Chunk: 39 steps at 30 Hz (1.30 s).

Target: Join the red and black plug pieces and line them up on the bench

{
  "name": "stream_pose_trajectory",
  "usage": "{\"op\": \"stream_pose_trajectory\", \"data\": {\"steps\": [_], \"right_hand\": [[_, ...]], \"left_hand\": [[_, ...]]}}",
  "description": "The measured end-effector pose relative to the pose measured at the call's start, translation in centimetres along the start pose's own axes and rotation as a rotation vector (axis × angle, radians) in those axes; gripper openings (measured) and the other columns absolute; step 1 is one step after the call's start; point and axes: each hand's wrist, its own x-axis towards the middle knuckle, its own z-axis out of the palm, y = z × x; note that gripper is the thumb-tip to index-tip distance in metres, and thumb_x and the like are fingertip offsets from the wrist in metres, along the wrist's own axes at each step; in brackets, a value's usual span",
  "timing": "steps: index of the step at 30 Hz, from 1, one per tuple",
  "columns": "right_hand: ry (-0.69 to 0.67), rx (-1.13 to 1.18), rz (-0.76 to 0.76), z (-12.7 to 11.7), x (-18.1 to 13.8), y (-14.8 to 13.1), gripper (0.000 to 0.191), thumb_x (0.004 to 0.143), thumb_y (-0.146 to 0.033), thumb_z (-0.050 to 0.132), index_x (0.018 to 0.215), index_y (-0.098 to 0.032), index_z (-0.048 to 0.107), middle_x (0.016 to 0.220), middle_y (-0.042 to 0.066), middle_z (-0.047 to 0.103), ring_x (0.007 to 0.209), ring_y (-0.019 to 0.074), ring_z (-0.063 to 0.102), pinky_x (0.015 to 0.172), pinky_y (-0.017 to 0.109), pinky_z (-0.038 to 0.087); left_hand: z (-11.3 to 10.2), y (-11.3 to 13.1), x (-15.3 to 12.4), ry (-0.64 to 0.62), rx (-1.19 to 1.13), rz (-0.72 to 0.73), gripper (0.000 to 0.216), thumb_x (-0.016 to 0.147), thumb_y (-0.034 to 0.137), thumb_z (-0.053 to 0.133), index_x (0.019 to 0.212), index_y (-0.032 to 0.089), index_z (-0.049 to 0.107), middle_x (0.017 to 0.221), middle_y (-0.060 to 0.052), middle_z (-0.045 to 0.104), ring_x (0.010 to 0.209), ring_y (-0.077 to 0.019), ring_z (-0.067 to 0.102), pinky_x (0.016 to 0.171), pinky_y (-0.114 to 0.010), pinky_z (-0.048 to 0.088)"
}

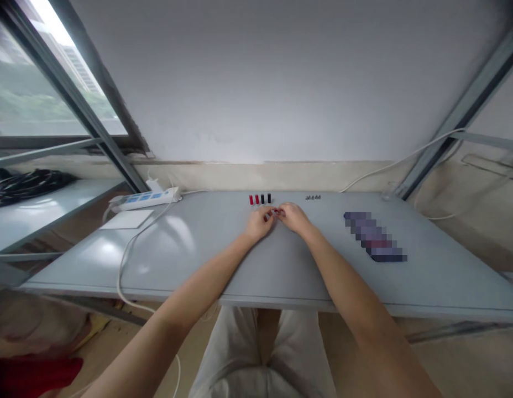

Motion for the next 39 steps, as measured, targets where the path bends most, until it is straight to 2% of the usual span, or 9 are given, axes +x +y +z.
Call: {"op": "stream_pose_trajectory", "data": {"steps": [6,9,12,17,22,30,39], "right_hand": [[-0.04,0.027,-0.053,0.6,0.1,0.5,0.014,0.079,-0.015,0.052,0.084,-0.015,0.066,0.081,0.006,0.062,0.076,0.0156,0.054,0.071,0.025,0.039],[-0.055,0.042,-0.07,0.6,0.1,0.3,0.019,0.081,-0.014,0.049,0.087,-0.016,0.066,0.085,0.007,0.063,0.08,0.0158,0.055,0.074,0.025,0.04],[-0.064,0.018,-0.058,0.3,0.0,0.1,0.02,0.084,-0.017,0.046,0.088,-0.016,0.066,0.087,0.007,0.062,0.082,0.0164,0.056,0.075,0.026,0.04],[-0.018,-0.086,0.078,-0.1,-0.4,-0.1,0.021,0.088,-0.026,0.045,0.095,-0.016,0.062,0.092,0.01,0.063,0.086,0.019,0.057,0.074,0.028,0.04],[-0.077,-0.145,0.167,-0.1,-0.5,0.0,0.021,0.087,-0.023,0.046,0.099,-0.018,0.062,0.099,0.01,0.065,0.091,0.0199,0.058,0.074,0.028,0.04],[-0.083,-0.174,0.25,-0.3,-0.6,-0.1,0.023,0.087,-0.025,0.048,0.102,-0.02,0.064,0.101,0.01,0.065,0.093,0.0204,0.058,0.074,0.028,0.041],[-0.096,-0.217,0.288,-0.3,-0.6,0.0,0.023,0.086,-0.024,0.048,0.102,-0.019,0.064,0.1,0.011,0.065,0.091,0.0209,0.059,0.072,0.029,0.041]], "left_hand": [[0.1,-0.2,0.1,-0.024,-0.007,-0.049,0.016,0.079,0.022,0.055,0.092,0.015,0.063,0.082,-0.005,0.067,0.068,-0.0134,0.058,0.069,-0.027,0.047],[0.2,-0.4,0.2,-0.021,-0.015,-0.075,0.011,0.079,0.02,0.055,0.085,0.015,0.062,0.08,-0.005,0.066,0.07,-0.0137,0.059,0.07,-0.027,0.047],[0.2,-0.5,0.2,-0.005,-0.032,-0.103,0.01,0.078,0.016,0.054,0.085,0.015,0.061,0.081,-0.005,0.067,0.072,-0.0138,0.06,0.071,-0.028,0.047],[0.0,-0.4,0.3,0.068,-0.074,-0.115,0.01,0.08,0.015,0.052,0.087,0.016,0.059,0.082,-0.006,0.066,0.073,-0.0143,0.06,0.071,-0.028,0.047],[0.0,-0.4,0.4,0.12,-0.129,-0.106,0.009,0.082,0.017,0.051,0.09,0.017,0.057,0.085,-0.006,0.066,0.074,-0.0143,0.06,0.07,-0.029,0.047],[0.1,-0.3,0.5,0.157,-0.187,-0.059,0.009,0.082,0.017,0.051,0.09,0.017,0.055,0.088,-0.006,0.066,0.079,-0.0135,0.061,0.073,-0.028,0.046],[0.2,-0.1,0.4,0.162,-0.185,-0.052,0.01,0.082,0.02,0.051,0.09,0.016,0.056,0.086,-0.006,0.066,0.073,-0.0124,0.06,0.068,-0.026,0.046]]}}
